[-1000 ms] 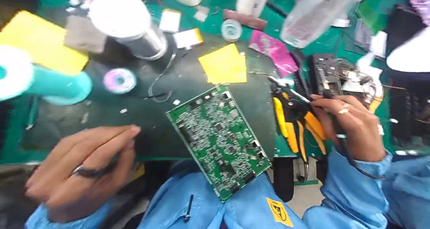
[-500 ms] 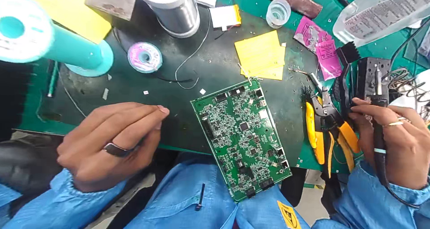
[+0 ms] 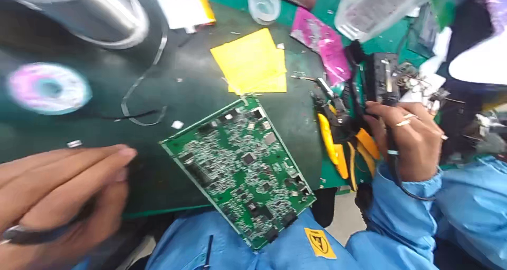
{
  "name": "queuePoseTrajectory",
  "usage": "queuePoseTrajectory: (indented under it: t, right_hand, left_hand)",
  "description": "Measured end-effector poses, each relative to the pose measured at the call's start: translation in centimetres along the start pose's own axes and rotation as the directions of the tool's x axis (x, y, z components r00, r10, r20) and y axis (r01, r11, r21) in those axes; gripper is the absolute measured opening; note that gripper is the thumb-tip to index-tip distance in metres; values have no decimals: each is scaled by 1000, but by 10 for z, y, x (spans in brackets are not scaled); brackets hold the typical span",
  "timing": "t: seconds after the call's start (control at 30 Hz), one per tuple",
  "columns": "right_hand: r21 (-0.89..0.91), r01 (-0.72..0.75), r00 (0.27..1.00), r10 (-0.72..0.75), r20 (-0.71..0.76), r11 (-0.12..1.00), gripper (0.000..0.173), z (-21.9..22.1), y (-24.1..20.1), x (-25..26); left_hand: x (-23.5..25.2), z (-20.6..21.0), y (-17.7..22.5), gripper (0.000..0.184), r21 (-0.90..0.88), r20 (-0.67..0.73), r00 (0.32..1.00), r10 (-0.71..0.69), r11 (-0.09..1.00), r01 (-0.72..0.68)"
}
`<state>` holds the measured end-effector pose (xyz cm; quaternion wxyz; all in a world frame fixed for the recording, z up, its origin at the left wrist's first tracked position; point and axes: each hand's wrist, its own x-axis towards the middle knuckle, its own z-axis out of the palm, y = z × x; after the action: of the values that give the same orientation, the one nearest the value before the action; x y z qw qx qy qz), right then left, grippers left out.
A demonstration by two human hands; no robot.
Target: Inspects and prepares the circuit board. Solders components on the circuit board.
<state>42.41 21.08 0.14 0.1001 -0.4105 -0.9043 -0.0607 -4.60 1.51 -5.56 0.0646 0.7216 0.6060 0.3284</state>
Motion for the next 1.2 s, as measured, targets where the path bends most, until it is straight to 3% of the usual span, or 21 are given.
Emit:
queuePoseTrajectory:
  t: [0.17,0.43,0.63,0.83,1.07,1.2]
  right_hand:
    - [74,19,999,-16,-41,997,22,4,1,2]
    - [-27,11,1000,-10,18,1000,20,4,-1,8]
    - [81,11,999,-8,-31,997,19,2,-1,11]
    - [130,-83,994,91,-64,988,26,2,-3,9]
    - [293,-91,990,118,-76,952,23,5,1,5]
    - [144,-98,990,111,-82,985,23,3,-5,5]
  left_hand:
    - [-3,0,-5,20,-79,-2,1000,2,997,-2]
    - [-2,3,-7,21,-28,-48,999,25,999,-26]
    - [1,3,-5,23,2,-85,996,39,999,-39]
    - [10,3,-1,20,50,-142,984,108,994,-102]
    - [13,-1,1,20,52,-115,983,141,989,-136]
    - [15,-1,1,20,55,-121,979,162,986,-157]
